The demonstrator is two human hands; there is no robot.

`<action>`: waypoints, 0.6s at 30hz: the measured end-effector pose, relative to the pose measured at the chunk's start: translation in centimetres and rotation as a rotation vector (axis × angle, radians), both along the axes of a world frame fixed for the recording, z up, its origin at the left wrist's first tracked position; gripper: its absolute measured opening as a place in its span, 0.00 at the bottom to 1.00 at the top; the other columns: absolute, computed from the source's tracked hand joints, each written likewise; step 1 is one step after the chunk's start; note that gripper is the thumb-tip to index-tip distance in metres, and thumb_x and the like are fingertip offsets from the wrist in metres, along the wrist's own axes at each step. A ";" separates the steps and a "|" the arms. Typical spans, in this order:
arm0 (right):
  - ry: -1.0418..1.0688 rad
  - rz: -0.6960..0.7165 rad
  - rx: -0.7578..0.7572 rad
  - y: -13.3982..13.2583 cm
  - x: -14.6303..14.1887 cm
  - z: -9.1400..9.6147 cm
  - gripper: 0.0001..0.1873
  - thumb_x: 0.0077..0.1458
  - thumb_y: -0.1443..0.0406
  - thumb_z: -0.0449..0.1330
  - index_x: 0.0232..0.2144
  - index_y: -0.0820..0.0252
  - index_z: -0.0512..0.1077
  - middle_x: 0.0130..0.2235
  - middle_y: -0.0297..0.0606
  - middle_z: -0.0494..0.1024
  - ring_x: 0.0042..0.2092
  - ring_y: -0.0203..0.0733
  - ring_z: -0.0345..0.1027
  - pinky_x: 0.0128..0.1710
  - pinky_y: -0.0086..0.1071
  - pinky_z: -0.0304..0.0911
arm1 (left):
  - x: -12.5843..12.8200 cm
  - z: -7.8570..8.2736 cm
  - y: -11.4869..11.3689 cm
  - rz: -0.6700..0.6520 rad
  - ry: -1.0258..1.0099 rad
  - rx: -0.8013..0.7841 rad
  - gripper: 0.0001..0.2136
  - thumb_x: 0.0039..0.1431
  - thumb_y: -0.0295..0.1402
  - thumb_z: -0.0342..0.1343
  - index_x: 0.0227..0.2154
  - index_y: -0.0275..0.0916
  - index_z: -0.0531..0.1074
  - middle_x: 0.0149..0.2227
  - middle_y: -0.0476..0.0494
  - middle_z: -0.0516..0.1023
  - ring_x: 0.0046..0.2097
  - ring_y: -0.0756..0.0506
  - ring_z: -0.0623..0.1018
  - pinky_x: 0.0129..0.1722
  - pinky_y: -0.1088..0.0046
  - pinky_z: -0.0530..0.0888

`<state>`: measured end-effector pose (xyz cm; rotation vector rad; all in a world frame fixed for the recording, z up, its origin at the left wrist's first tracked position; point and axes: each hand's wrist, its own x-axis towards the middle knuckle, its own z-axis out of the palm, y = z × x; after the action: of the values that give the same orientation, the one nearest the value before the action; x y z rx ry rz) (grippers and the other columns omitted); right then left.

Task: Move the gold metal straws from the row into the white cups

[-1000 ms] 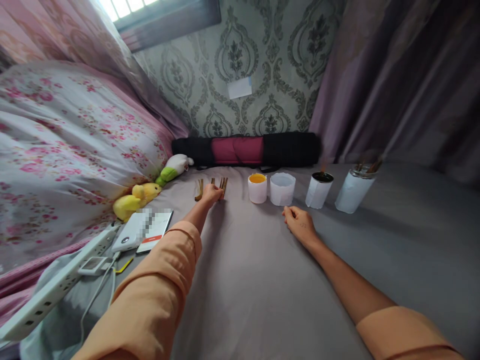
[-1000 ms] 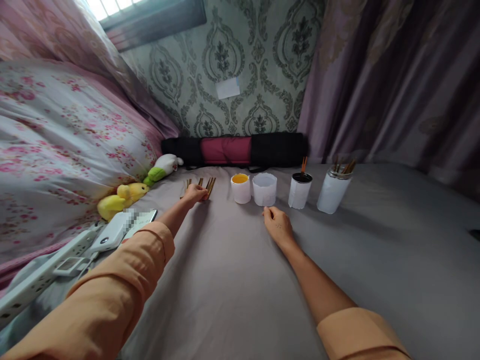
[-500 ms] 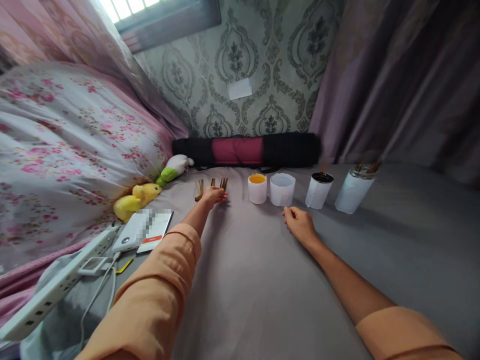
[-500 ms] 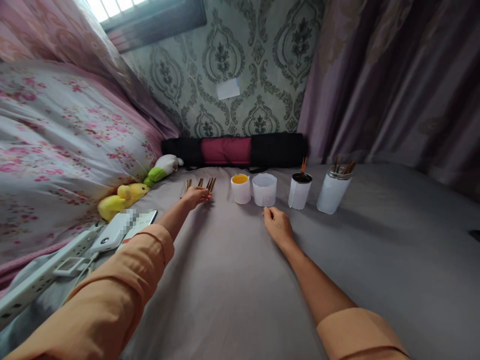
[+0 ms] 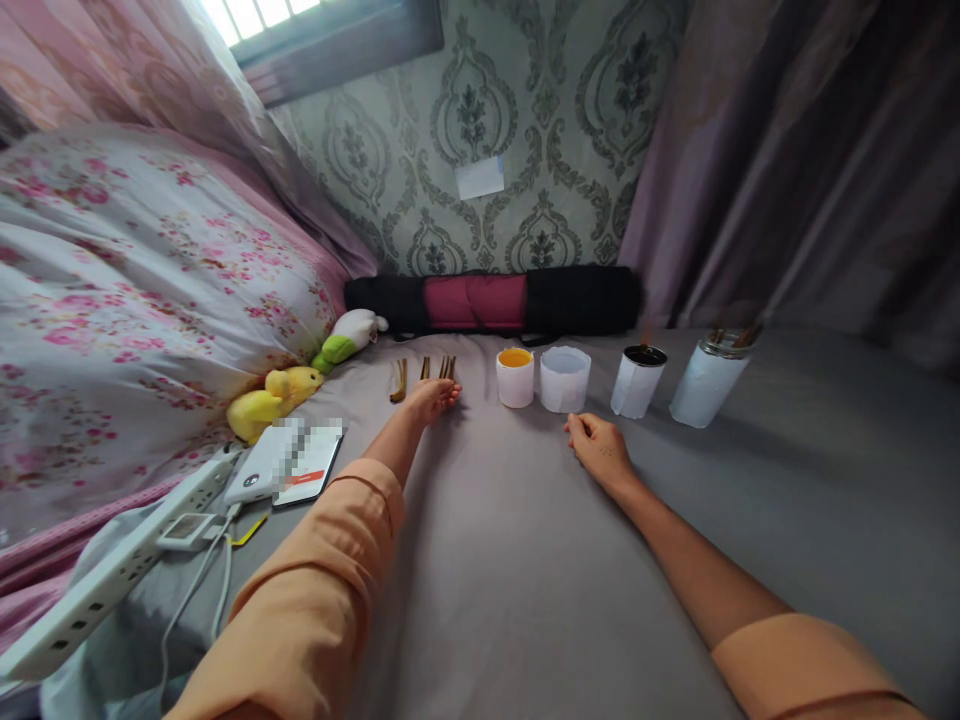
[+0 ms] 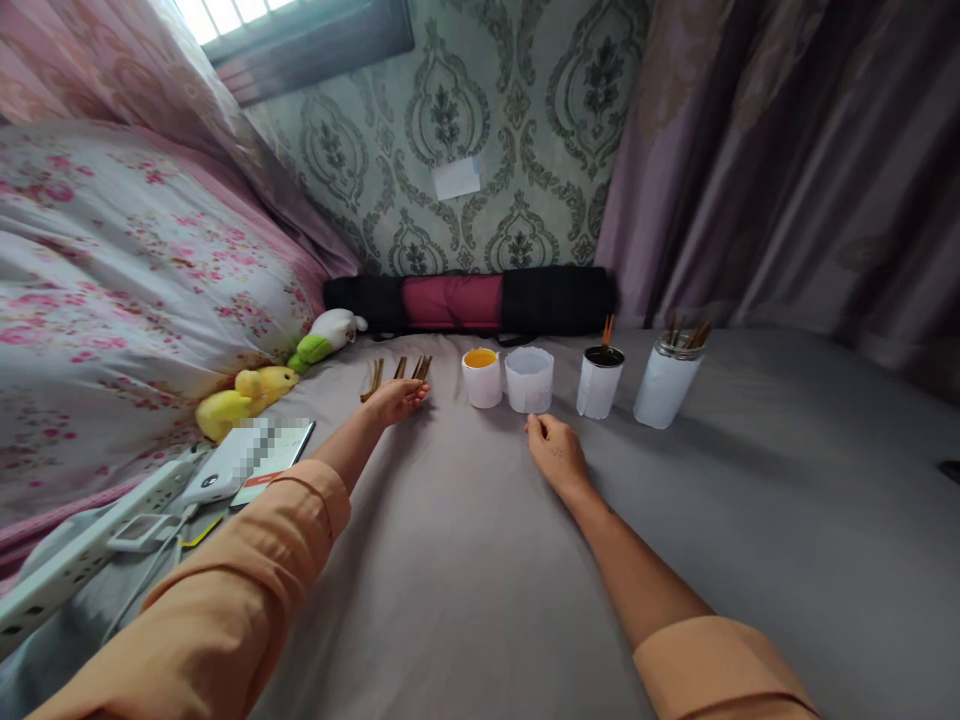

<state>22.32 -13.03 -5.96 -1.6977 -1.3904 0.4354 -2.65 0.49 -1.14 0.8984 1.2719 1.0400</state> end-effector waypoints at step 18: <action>-0.007 -0.017 -0.012 0.0 -0.1 0.1 0.21 0.52 0.54 0.45 0.26 0.61 0.71 0.23 0.37 0.72 0.22 0.34 0.61 0.23 0.27 0.52 | 0.3 -0.9 -1.3 -0.053 -0.172 -0.006 0.05 0.50 0.18 0.49 0.27 0.29 0.68 0.24 0.44 0.70 0.21 0.56 0.69 0.20 0.83 0.67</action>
<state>22.23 -13.00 -5.83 -1.7213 -1.3807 0.4296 -2.39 -0.80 -2.03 0.8157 1.1015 1.0485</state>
